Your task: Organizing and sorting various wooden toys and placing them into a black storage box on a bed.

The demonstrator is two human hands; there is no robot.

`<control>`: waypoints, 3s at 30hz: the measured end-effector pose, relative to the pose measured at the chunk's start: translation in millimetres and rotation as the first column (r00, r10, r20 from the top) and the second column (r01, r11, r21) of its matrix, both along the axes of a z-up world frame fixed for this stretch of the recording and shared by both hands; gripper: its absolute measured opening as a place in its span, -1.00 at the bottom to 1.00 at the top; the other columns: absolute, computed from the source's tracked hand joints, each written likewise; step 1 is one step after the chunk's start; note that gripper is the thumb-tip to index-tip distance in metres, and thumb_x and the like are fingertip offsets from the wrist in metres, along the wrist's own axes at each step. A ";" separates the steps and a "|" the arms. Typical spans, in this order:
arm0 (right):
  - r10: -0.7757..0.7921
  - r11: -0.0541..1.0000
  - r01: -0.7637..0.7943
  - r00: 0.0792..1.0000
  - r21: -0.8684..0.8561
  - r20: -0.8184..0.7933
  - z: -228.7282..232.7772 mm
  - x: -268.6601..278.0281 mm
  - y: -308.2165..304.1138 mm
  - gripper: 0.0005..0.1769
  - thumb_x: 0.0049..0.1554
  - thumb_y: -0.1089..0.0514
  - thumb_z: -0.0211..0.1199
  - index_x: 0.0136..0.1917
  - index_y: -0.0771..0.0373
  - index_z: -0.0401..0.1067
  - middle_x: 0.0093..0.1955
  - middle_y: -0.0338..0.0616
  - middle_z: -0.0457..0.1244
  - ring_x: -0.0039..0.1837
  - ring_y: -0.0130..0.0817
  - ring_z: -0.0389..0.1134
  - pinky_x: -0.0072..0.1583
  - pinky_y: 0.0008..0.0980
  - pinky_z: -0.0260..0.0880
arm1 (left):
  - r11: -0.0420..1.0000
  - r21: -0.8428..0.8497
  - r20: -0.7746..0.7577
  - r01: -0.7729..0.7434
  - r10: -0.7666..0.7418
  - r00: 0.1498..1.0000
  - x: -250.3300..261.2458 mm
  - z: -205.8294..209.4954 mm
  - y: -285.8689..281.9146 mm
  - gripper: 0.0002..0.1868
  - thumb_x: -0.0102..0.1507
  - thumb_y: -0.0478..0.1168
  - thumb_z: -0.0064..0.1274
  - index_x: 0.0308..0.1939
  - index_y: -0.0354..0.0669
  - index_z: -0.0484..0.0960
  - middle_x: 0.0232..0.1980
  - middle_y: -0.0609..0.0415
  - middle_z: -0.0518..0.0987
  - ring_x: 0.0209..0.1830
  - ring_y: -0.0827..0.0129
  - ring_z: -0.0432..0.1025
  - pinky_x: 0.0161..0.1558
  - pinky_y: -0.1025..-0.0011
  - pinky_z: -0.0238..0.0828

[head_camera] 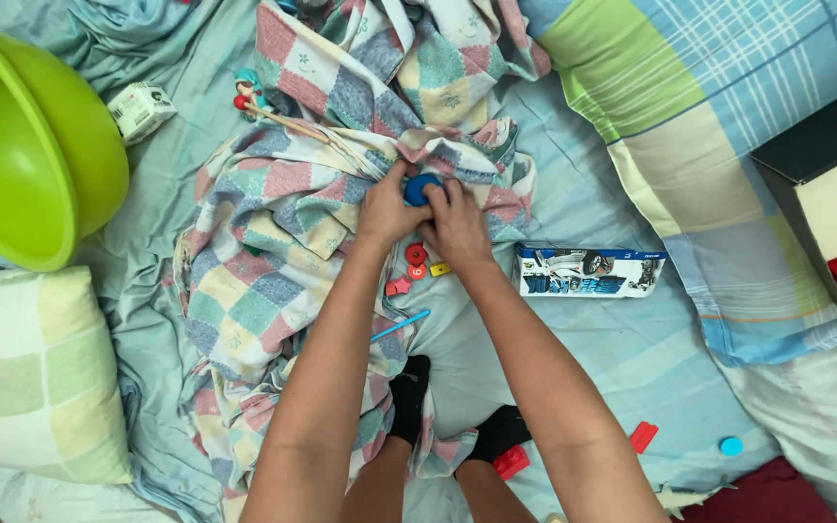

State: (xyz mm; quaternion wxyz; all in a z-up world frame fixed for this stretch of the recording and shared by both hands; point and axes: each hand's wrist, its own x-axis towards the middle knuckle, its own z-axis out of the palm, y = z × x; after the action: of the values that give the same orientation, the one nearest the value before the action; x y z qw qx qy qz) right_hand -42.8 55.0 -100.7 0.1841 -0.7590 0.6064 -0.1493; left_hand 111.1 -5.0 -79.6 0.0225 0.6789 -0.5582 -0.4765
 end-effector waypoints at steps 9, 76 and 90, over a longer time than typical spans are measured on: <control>-0.568 0.803 0.297 0.644 0.517 0.513 43.1 -34.9 8.0 -0.46 -0.07 0.01 0.51 0.20 -0.05 0.51 0.06 -0.17 0.42 0.16 -0.11 0.46 0.10 -0.19 0.51 | 0.902 0.193 -0.452 -0.386 0.431 0.781 -22.9 27.7 21.8 -0.50 0.18 0.23 0.33 0.01 0.02 0.70 -0.19 -0.04 0.63 -0.18 0.28 0.56 -0.18 0.30 0.66; -0.474 0.849 0.242 0.741 0.470 0.476 71.4 42.7 86.9 -0.60 -0.16 0.27 0.40 -0.02 -0.01 0.54 -0.03 -0.13 0.26 -0.10 -0.09 0.43 -0.14 -0.38 0.51 | 0.928 0.039 -0.482 -0.371 0.342 0.806 62.0 -21.6 168.7 -0.67 0.36 -0.27 0.06 0.21 -0.07 0.44 -0.21 0.00 0.60 -0.22 0.27 0.56 -0.11 0.28 0.54; -0.078 0.992 0.026 0.889 0.119 0.452 195.2 85.3 38.5 -0.72 -0.01 0.16 0.22 -0.04 -0.10 0.59 0.30 -0.27 0.30 0.20 0.01 0.43 0.13 -0.06 0.52 | 0.413 0.804 -0.588 -0.428 0.657 -0.471 40.7 74.5 84.2 -0.64 0.31 -0.09 -0.04 -0.04 -0.31 0.67 -0.14 -0.13 0.70 0.02 0.09 0.59 0.09 0.12 0.53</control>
State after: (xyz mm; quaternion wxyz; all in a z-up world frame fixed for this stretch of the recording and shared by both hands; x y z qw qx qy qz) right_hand 42.5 93.6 94.5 0.3587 -0.6749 0.5738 -0.2944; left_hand 151.8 79.2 -5.1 0.5825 0.3253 0.1360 -0.7323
